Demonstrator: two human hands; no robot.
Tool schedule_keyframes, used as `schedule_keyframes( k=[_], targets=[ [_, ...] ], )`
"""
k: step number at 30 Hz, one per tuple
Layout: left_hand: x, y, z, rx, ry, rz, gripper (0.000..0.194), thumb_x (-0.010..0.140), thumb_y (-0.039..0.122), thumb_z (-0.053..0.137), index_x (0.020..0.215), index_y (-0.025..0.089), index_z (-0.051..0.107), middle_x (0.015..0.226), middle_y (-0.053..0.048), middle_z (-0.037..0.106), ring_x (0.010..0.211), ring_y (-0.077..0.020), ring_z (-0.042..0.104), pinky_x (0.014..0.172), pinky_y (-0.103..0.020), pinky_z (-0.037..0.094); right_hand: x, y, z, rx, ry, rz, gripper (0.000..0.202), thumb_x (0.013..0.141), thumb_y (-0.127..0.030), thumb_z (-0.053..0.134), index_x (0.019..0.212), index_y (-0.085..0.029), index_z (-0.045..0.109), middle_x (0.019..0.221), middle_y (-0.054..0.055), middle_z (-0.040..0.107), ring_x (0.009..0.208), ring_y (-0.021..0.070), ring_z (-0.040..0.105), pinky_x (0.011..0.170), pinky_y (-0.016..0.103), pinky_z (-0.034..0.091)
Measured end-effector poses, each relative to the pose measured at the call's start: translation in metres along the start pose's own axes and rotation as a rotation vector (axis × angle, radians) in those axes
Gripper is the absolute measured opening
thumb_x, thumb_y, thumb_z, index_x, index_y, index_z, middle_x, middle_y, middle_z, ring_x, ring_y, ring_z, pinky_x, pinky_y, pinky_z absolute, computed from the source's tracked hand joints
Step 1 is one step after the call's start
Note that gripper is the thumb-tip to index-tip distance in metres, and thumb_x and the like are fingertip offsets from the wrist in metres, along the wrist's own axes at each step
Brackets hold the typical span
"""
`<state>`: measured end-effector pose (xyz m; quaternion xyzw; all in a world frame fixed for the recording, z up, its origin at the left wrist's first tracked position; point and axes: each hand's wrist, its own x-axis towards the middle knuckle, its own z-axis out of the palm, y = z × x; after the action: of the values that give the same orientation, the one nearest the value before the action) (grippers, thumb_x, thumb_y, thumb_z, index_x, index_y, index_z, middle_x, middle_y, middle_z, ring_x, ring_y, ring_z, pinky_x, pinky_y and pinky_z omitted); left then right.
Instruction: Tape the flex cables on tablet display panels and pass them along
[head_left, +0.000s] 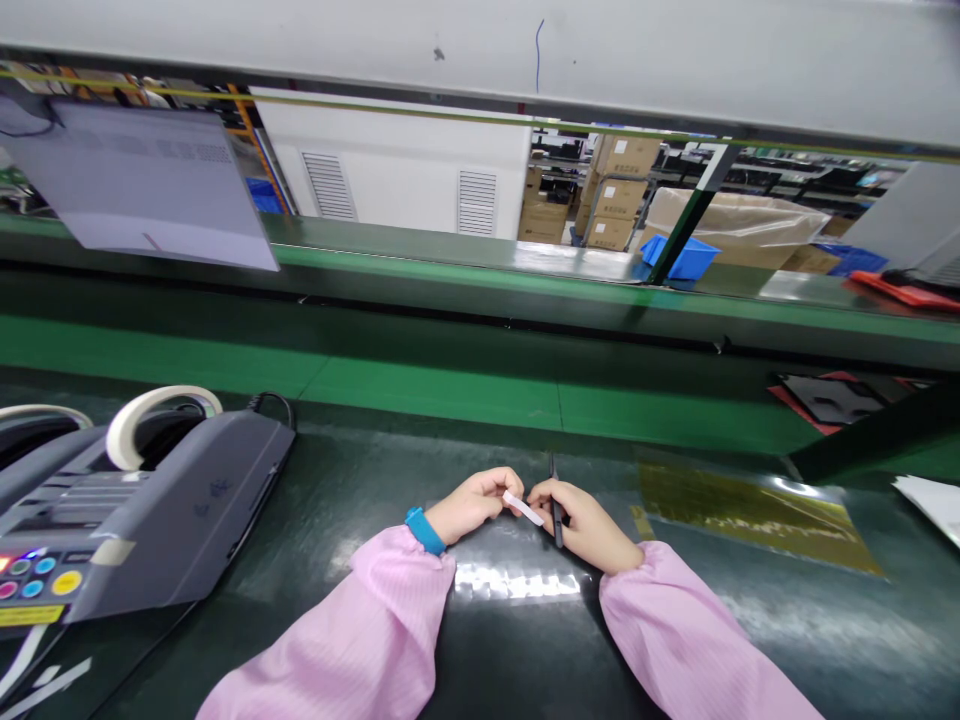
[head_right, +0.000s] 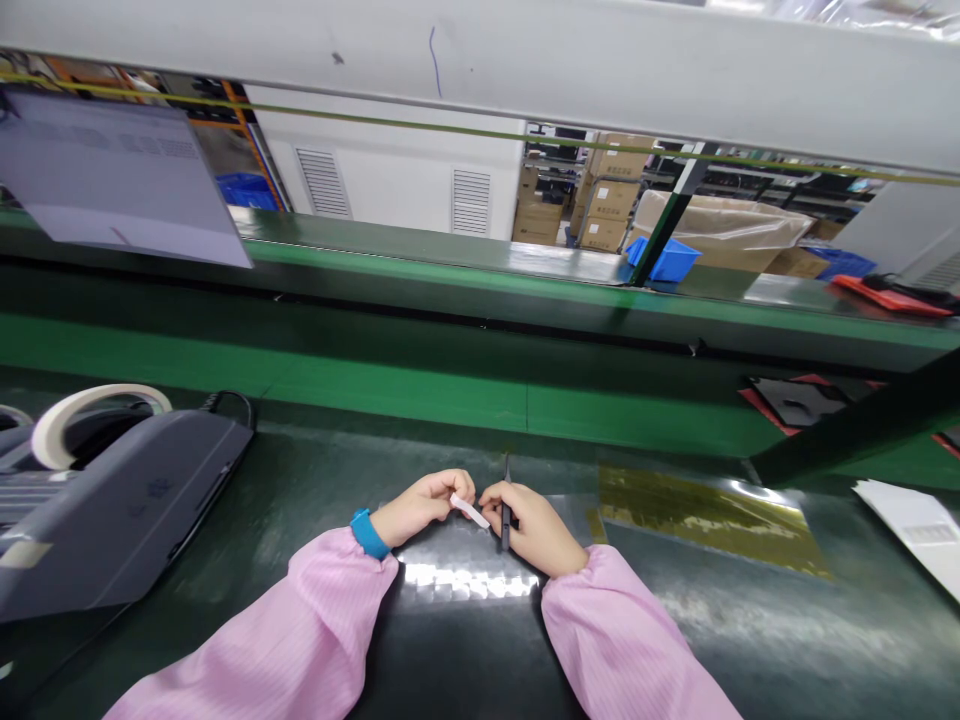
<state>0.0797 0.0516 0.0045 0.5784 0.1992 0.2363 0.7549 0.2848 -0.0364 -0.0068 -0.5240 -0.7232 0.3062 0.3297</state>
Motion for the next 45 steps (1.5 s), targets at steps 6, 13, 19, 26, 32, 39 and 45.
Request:
schedule_keyframes(
  k=[6, 13, 19, 26, 32, 39, 45],
  targets=[
    [0.000, 0.001, 0.000, 0.014, 0.001, -0.007, 0.019, 0.050, 0.015, 0.052, 0.069, 0.019, 0.052, 0.073, 0.002, 0.052, 0.074, -0.0158, 0.047, 0.074, -0.029, 0.038, 0.000, 0.000, 0.000, 0.001, 0.003, -0.005, 0.011, 0.094, -0.022, 0.059, 0.104, -0.023, 0.065, 0.094, 0.004, 0.072, 0.086, 0.0199, 0.066, 0.081, 0.033, 0.052],
    [-0.001, -0.001, -0.001, -0.006, 0.002, 0.001, 0.014, 0.058, 0.013, 0.058, 0.067, 0.019, 0.049, 0.076, 0.002, 0.057, 0.076, -0.0157, 0.050, 0.076, -0.029, 0.038, 0.000, 0.001, 0.001, -0.015, 0.011, -0.003, 0.011, 0.095, -0.022, 0.059, 0.103, -0.024, 0.066, 0.094, 0.004, 0.072, 0.086, 0.0194, 0.067, 0.082, 0.032, 0.053],
    [-0.001, -0.011, -0.003, -0.021, 0.016, 0.009, 0.020, 0.078, 0.019, 0.074, 0.073, 0.018, 0.055, 0.077, 0.003, 0.057, 0.076, -0.0142, 0.054, 0.079, -0.030, 0.045, -0.001, -0.003, 0.000, -0.019, 0.008, -0.007, 0.012, 0.096, -0.027, 0.057, 0.103, -0.024, 0.067, 0.092, 0.005, 0.072, 0.084, 0.0203, 0.067, 0.079, 0.032, 0.053],
    [-0.003, -0.021, -0.001, -0.081, 0.054, -0.039, 0.025, 0.081, 0.022, 0.080, 0.093, 0.018, 0.059, 0.076, 0.005, 0.059, 0.074, -0.0128, 0.063, 0.081, -0.030, 0.049, -0.008, 0.009, 0.008, -0.007, 0.030, 0.006, 0.017, 0.099, -0.036, 0.055, 0.104, -0.025, 0.068, 0.095, 0.007, 0.073, 0.084, 0.0227, 0.069, 0.080, 0.035, 0.056],
    [-0.002, -0.020, 0.002, -0.206, 0.090, -0.038, 0.037, 0.073, 0.025, 0.083, 0.100, 0.019, 0.058, 0.076, 0.007, 0.054, 0.068, -0.0102, 0.061, 0.080, -0.031, 0.049, -0.010, 0.010, 0.010, 0.047, 0.005, 0.034, 0.019, 0.098, -0.039, 0.055, 0.105, -0.025, 0.067, 0.093, 0.007, 0.073, 0.083, 0.0224, 0.070, 0.078, 0.034, 0.057],
    [0.001, -0.030, 0.000, -0.286, 0.168, -0.037, 0.040, 0.075, 0.032, 0.082, 0.102, 0.019, 0.055, 0.071, 0.007, 0.054, 0.067, -0.0119, 0.063, 0.078, -0.033, 0.053, -0.011, 0.011, 0.014, 0.017, 0.029, 0.047, 0.029, 0.098, -0.052, 0.055, 0.102, -0.026, 0.069, 0.089, 0.006, 0.074, 0.078, 0.0223, 0.071, 0.073, 0.032, 0.059],
    [0.003, -0.043, 0.003, -0.320, 0.172, -0.050, 0.046, 0.069, 0.038, 0.087, 0.098, 0.020, 0.057, 0.069, 0.005, 0.062, 0.065, -0.0136, 0.067, 0.078, -0.035, 0.055, -0.021, 0.034, 0.011, 0.027, 0.055, 0.067, 0.031, 0.088, -0.060, 0.065, 0.096, -0.032, 0.073, 0.088, 0.007, 0.078, 0.075, 0.0258, 0.076, 0.070, 0.033, 0.064]
  ],
)
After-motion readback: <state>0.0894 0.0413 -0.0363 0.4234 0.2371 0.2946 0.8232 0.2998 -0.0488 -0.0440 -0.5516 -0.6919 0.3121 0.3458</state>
